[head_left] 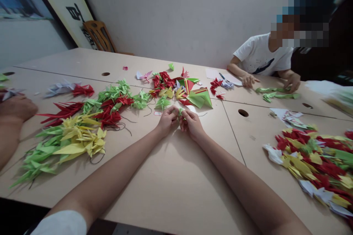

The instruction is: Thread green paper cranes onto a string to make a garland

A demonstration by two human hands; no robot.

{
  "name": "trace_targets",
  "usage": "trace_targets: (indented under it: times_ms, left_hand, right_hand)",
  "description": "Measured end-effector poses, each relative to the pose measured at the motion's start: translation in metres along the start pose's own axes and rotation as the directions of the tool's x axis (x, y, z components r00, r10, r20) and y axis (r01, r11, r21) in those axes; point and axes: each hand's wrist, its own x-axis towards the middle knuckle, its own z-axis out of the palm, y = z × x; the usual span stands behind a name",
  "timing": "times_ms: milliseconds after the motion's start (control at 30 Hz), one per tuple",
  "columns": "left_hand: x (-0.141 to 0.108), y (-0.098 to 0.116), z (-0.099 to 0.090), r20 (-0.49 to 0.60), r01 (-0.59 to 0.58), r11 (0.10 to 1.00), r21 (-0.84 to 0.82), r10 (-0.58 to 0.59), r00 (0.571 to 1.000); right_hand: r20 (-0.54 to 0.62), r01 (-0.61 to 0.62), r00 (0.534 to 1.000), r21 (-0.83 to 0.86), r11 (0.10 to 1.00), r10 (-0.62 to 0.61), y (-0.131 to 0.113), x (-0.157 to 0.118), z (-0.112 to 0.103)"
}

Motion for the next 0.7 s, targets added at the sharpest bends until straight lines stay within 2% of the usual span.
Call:
trace_targets:
  times_ms: [100, 200, 367, 433, 500, 633, 700]
  left_hand:
    - [0.002, 0.003, -0.007, 0.125, 0.101, 0.991, -0.084, -0.09, 0.988]
    - [0.003, 0.008, -0.013, 0.225, 0.205, 0.972, -0.115, -0.175, 0.959]
    - [0.003, 0.017, -0.02, 0.411, 0.397, 0.917, -0.035, -0.349, 0.842]
    - [0.003, 0.017, -0.021, 0.44, 0.416, 0.909, -0.031, -0.362, 0.822]
    - [0.003, 0.015, -0.021, 0.435, 0.403, 0.913, -0.06, -0.339, 0.834]
    - [0.003, 0.01, -0.017, 0.356, 0.273, 0.948, -0.166, -0.2, 0.913]
    - [0.003, 0.009, -0.014, 0.319, 0.219, 0.956, -0.196, -0.149, 0.936]
  right_hand:
    - [0.121, -0.036, 0.992, 0.003, 0.999, 0.036, -0.005, 0.001, -0.01]
    - [0.24, -0.093, 0.967, 0.016, 0.996, 0.087, -0.01, 0.002, -0.02]
    - [0.399, -0.226, 0.892, -0.008, 0.974, 0.211, -0.018, 0.0, -0.03]
    - [0.443, -0.258, 0.865, -0.013, 0.966, 0.237, -0.02, 0.0, -0.031]
    - [0.443, -0.253, 0.867, -0.004, 0.967, 0.229, -0.02, 0.001, -0.032]
    - [0.368, -0.184, 0.918, 0.073, 0.98, 0.145, -0.014, 0.005, -0.027]
    - [0.345, -0.158, 0.932, 0.113, 0.981, 0.11, -0.009, 0.005, -0.023]
